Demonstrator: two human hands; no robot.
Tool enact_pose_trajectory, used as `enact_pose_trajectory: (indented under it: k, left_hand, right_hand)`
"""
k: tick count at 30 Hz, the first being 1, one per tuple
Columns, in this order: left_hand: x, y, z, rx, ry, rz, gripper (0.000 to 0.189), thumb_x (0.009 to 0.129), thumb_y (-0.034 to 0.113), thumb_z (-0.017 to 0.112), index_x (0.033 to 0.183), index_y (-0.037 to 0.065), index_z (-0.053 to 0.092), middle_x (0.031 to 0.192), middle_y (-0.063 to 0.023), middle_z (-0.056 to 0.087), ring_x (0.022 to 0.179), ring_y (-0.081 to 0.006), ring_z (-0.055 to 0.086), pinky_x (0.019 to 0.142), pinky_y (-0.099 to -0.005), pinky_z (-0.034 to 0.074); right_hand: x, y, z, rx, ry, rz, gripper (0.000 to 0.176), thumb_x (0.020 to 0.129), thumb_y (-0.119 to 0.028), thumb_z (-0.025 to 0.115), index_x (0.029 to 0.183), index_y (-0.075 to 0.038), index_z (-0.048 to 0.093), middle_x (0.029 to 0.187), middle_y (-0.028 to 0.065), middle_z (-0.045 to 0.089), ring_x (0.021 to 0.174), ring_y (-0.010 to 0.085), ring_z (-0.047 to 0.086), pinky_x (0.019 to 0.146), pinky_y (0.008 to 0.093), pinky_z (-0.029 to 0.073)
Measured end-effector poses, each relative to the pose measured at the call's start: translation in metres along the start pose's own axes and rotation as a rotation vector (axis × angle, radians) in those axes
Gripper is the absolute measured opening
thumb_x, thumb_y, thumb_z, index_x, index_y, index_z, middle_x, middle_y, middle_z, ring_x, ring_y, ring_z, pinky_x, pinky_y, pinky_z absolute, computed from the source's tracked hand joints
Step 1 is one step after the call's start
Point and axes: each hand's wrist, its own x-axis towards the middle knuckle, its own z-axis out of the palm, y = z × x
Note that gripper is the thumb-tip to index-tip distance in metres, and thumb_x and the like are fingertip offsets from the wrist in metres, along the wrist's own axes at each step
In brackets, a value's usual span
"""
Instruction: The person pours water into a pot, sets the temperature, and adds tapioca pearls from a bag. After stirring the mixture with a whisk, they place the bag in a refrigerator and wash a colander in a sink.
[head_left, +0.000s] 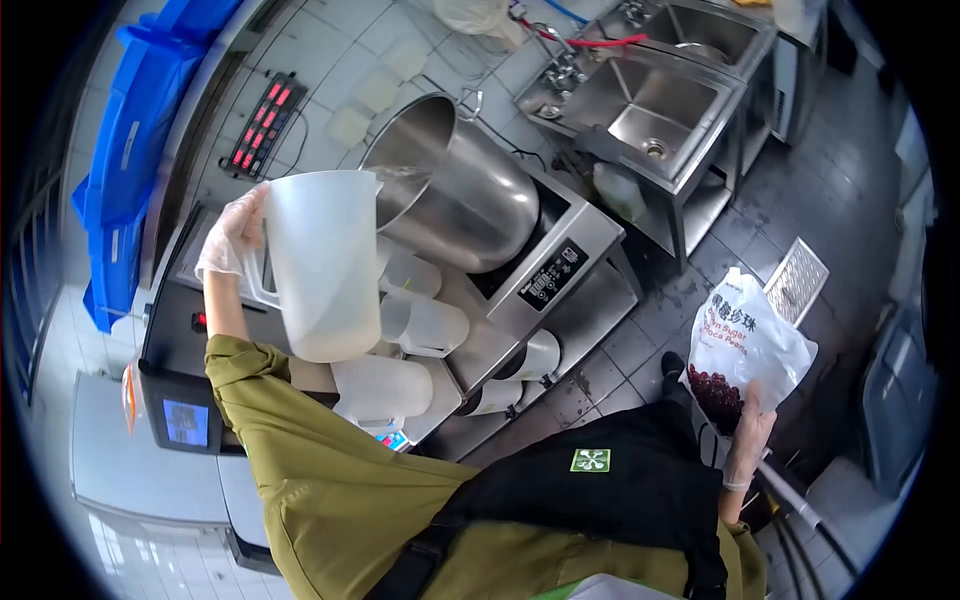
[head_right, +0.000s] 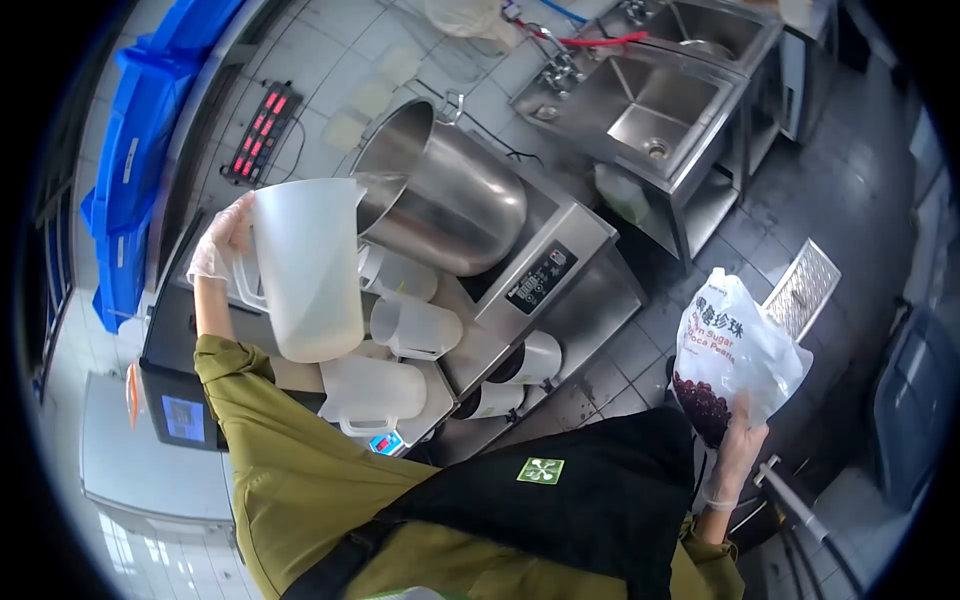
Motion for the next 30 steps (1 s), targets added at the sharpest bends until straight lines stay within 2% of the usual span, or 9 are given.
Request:
enact_pose_trajectory:
  k: [2, 3, 6, 8, 12, 15, 19, 22, 30]
  left_hand:
    - [0.03, 0.01, 0.0, -0.005, -0.103, 0.0, 0.038, 0.075, 0.04, 0.067, 0.057, 0.016, 0.045, 0.045, 0.0068, 0.033, 0.035, -0.005, 0.024, 0.034, -0.023, 0.017]
    - [0.036, 0.073, -0.035, 0.127, 0.022, 0.079, 0.036, 0.075, 0.039, 0.067, 0.057, 0.016, 0.046, 0.045, 0.0073, 0.034, 0.035, -0.0039, 0.024, 0.033, -0.0212, 0.016]
    - [0.053, 0.139, -0.064, 0.117, 0.07, 0.068, 0.036, 0.076, 0.038, 0.067, 0.056, 0.017, 0.047, 0.045, 0.0074, 0.036, 0.035, -0.0036, 0.025, 0.033, -0.0205, 0.017]
    - [0.1, 0.116, -0.064, 0.063, 0.02, 0.008, 0.036, 0.075, 0.039, 0.067, 0.056, 0.017, 0.047, 0.046, 0.0075, 0.037, 0.035, -0.0035, 0.025, 0.034, -0.0208, 0.018]
    - [0.099, 0.122, -0.038, 0.186, 0.093, -0.031, 0.036, 0.074, 0.038, 0.069, 0.054, 0.018, 0.047, 0.044, 0.0088, 0.037, 0.035, -0.0033, 0.026, 0.035, -0.0213, 0.018]
    - [0.125, 0.121, -0.037, 0.178, 0.023, -0.076, 0.036, 0.074, 0.038, 0.069, 0.054, 0.018, 0.046, 0.045, 0.0088, 0.037, 0.036, -0.0032, 0.025, 0.037, -0.0209, 0.018]
    - [0.116, 0.12, -0.019, 0.192, 0.035, -0.14, 0.029, 0.072, 0.027, 0.074, 0.059, 0.015, 0.051, 0.049, 0.0066, 0.045, 0.036, -0.0001, 0.033, 0.032, -0.0143, 0.022]
    - [0.099, 0.087, 0.003, 0.158, -0.079, -0.218, 0.03, 0.072, 0.029, 0.073, 0.058, 0.016, 0.05, 0.047, 0.0077, 0.042, 0.034, -0.0004, 0.031, 0.031, -0.015, 0.02]
    - [0.085, 0.104, 0.028, 0.397, -0.094, -0.196, 0.036, 0.075, 0.034, 0.069, 0.054, 0.017, 0.045, 0.045, 0.0088, 0.039, 0.032, -0.0003, 0.028, 0.03, -0.0152, 0.017]
  right_hand:
    - [-0.02, 0.002, -0.002, -0.041, 0.067, -0.02, 0.037, 0.087, -0.02, 0.051, 0.111, 0.009, 0.05, 0.105, 0.0132, 0.057, 0.093, 0.0171, 0.051, 0.083, 0.0286, 0.038]
    - [0.005, 0.011, 0.065, 0.056, -0.015, 0.01, 0.035, 0.087, -0.019, 0.05, 0.109, 0.009, 0.051, 0.103, 0.0126, 0.058, 0.092, 0.0172, 0.051, 0.083, 0.0285, 0.038]
    - [0.01, -0.004, 0.103, 0.088, -0.026, -0.029, 0.031, 0.086, -0.017, 0.051, 0.105, 0.008, 0.053, 0.095, 0.0102, 0.059, 0.088, 0.0173, 0.052, 0.081, 0.0281, 0.038]
    - [0.013, -0.012, 0.082, 0.042, 0.003, -0.001, 0.031, 0.086, -0.018, 0.052, 0.105, 0.007, 0.053, 0.095, 0.0099, 0.059, 0.087, 0.0173, 0.052, 0.081, 0.028, 0.038]
    - [-0.005, -0.016, 0.07, 0.028, 0.033, 0.078, 0.034, 0.085, -0.02, 0.054, 0.106, 0.006, 0.054, 0.099, 0.0105, 0.059, 0.091, 0.018, 0.053, 0.082, 0.0274, 0.038]
    - [-0.016, -0.02, 0.064, 0.024, 0.062, 0.067, 0.036, 0.085, -0.022, 0.055, 0.107, 0.006, 0.053, 0.1, 0.0111, 0.059, 0.091, 0.0172, 0.052, 0.082, 0.0274, 0.038]
    - [-0.033, -0.019, 0.048, 0.012, 0.163, 0.031, 0.033, 0.087, -0.022, 0.054, 0.102, 0.007, 0.055, 0.093, 0.0098, 0.06, 0.084, 0.0152, 0.053, 0.077, 0.0269, 0.04]
    - [-0.079, 0.019, -0.01, 0.021, 0.221, 0.071, 0.034, 0.087, -0.022, 0.054, 0.104, 0.007, 0.055, 0.094, 0.0098, 0.06, 0.085, 0.0157, 0.053, 0.078, 0.0269, 0.04]
    - [-0.114, 0.028, -0.024, 0.068, 0.376, 0.12, 0.031, 0.086, -0.019, 0.054, 0.103, 0.007, 0.055, 0.094, 0.0099, 0.06, 0.084, 0.0151, 0.053, 0.077, 0.0265, 0.04]
